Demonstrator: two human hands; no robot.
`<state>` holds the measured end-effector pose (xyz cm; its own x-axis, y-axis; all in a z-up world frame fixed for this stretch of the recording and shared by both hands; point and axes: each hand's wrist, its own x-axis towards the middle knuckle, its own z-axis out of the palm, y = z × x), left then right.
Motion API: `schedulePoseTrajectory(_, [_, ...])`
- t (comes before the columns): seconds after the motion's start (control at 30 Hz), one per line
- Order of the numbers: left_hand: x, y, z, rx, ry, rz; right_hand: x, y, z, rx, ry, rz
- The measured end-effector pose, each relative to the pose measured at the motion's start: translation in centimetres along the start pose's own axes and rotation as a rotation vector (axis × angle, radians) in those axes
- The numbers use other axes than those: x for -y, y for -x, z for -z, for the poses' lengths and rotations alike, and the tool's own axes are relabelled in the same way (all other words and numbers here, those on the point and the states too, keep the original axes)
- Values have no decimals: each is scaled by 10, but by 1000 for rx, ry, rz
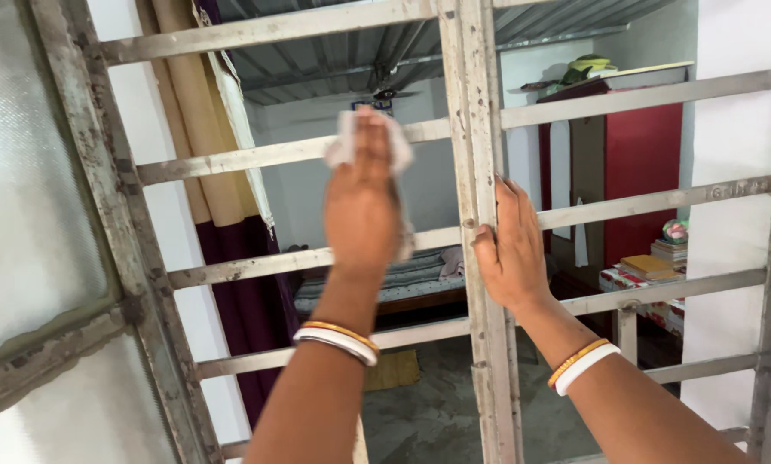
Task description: The person wipes the metal window frame with a white cloth, moving methodically across horizontal and vertical bars. The hands remain in view throughout, cleaning different sections of the frame.
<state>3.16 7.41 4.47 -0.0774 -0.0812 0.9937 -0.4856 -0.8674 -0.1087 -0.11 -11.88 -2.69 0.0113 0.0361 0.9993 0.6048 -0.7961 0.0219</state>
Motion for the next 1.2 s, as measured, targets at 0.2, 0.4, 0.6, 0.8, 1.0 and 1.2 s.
schedulePoseTrajectory(0.2, [-10, -3, -7, 29, -202, -118, 1, -2, 3, 24, 10, 18])
schedulePoseTrajectory(0.4, [14, -1, 20, 81, -26, 118, -2, -2, 4, 40, 1, 27])
schedulePoseTrajectory(0.6, [5, 10, 38, -140, 571, 190, 18, -12, 21, -104, -60, -31])
schedulePoseTrajectory(0.8, [-40, -7, 23, 32, 1596, 653, 79, -37, 8, 37, -464, -42])
schedulePoseTrajectory(1.0, [-32, -18, 54, 292, 1864, 966, 89, -60, -10, -44, -560, -40])
schedulePoseTrajectory(1.2, [-17, -12, 61, 405, 1428, 894, 76, -87, -11, 72, -608, -148])
